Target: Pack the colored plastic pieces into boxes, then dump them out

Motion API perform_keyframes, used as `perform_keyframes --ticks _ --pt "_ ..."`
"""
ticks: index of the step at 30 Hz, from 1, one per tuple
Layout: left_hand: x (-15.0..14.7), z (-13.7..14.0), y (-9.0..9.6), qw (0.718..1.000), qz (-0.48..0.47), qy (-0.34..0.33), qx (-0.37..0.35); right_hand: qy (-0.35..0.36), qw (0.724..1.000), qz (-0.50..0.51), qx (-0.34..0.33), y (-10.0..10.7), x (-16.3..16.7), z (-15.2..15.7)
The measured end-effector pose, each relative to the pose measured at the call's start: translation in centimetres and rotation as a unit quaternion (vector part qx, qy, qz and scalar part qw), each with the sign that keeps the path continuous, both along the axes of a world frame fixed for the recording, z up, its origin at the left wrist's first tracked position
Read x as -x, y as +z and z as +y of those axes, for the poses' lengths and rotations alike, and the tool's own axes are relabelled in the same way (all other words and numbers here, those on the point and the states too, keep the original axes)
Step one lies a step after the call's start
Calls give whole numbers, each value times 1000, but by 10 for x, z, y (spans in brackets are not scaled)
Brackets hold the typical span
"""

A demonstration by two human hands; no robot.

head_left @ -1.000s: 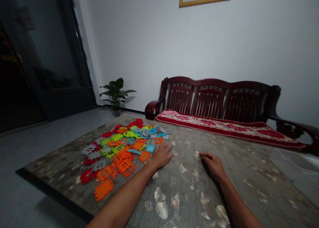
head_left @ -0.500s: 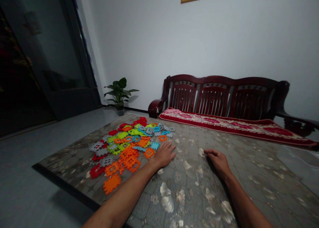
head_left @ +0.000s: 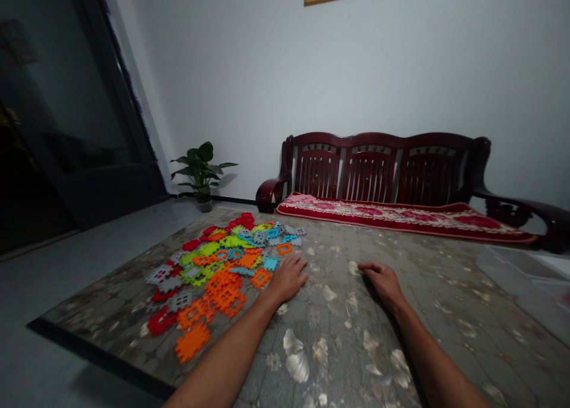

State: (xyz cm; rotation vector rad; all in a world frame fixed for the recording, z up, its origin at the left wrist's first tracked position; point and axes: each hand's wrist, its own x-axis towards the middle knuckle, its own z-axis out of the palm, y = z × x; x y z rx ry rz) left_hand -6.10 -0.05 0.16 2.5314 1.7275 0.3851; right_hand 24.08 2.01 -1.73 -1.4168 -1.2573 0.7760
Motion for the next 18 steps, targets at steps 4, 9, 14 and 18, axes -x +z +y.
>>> perform_keyframes --ticks 4,9,14,18 --pt "3 2 -2 1000 -4 -4 6 -2 1000 2 0 -2 0 1" --pt "4 4 -3 1000 -7 -8 9 -8 1000 1 0 -1 1 0" --pt "3 2 -2 1000 -9 -8 10 -11 1000 -2 2 3 2 -1" --pt "3 2 -2 1000 -13 -9 12 -12 1000 -4 7 4 1 -1"
